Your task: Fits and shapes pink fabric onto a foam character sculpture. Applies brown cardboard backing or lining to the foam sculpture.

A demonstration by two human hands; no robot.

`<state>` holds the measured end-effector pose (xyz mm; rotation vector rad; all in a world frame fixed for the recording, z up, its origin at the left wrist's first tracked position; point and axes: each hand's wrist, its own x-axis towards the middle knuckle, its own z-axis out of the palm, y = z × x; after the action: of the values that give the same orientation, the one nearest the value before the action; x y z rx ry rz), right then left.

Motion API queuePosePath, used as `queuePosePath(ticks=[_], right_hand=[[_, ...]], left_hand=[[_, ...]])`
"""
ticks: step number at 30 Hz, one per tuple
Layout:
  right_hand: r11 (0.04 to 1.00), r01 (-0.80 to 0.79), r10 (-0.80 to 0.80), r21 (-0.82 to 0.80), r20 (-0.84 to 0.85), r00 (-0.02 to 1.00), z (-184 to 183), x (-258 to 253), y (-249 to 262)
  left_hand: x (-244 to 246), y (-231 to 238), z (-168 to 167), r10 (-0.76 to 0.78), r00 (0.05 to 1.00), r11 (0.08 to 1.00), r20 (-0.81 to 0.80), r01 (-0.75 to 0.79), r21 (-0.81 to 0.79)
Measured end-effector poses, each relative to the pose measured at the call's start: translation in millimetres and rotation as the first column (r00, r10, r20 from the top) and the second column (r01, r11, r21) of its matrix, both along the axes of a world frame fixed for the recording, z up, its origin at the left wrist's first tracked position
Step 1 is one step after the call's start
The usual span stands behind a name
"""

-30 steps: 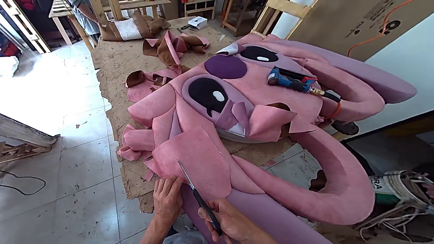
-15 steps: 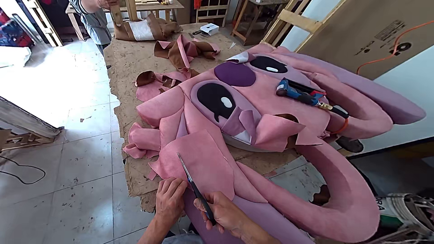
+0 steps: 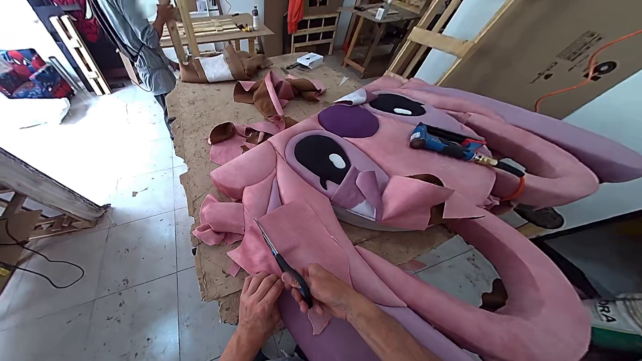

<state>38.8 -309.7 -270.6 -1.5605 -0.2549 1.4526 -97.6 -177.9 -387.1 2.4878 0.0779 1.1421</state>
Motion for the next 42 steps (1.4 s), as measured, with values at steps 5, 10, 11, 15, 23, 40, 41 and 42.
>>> queuePosePath(ticks=[5,10,11,15,23,40,41,42], right_hand=[[0.983,0.099,-0.097,0.156,-0.015,0.995,5.7,12.8,24.2],[0.954,0.139,-0.224,0.266,0.323,0.92,40.7,39.1,-12.9],[0.955,0.169,-0.265,0.245,0.442,0.857,42.5,43.0,-27.8],[0.874,0.441,-0.415,0.203,0.785,0.461,10.3,30.4,-95.7],[0.525,0.707,-0.641,0.474,0.767,-0.039,-49.2,-31.1,-153.4],[0.534,0.719,-0.548,0.444,0.83,-0.105,-48.0,16.2,-103.8],[0.562,0.703,-0.563,0.436,0.824,-0.061,-43.8,30.5,-82.6],[0.592,0.689,-0.562,0.418,0.827,-0.019,-38.0,46.5,-60.2]], left_hand=[[-4.5,2.8,0.2,-0.044,0.999,0.999,-0.021,0.044,0.002],[-17.0,5.5,27.8,-0.027,0.989,0.99,-0.145,0.006,-0.141],[-15.7,10.0,45.1,-0.016,0.979,0.971,-0.201,-0.033,-0.238],[23.5,58.6,122.4,-0.026,0.963,0.757,-0.27,-0.157,-0.634],[172.8,141.0,256.9,-0.027,0.998,0.947,0.061,0.045,-0.319],[176.4,135.3,40.9,-0.239,0.925,0.97,-0.295,0.216,-0.107],[176.9,135.8,40.7,-0.235,0.932,0.971,-0.276,0.209,-0.12],[177.1,135.5,40.2,-0.22,0.942,0.973,-0.255,0.193,-0.128]])
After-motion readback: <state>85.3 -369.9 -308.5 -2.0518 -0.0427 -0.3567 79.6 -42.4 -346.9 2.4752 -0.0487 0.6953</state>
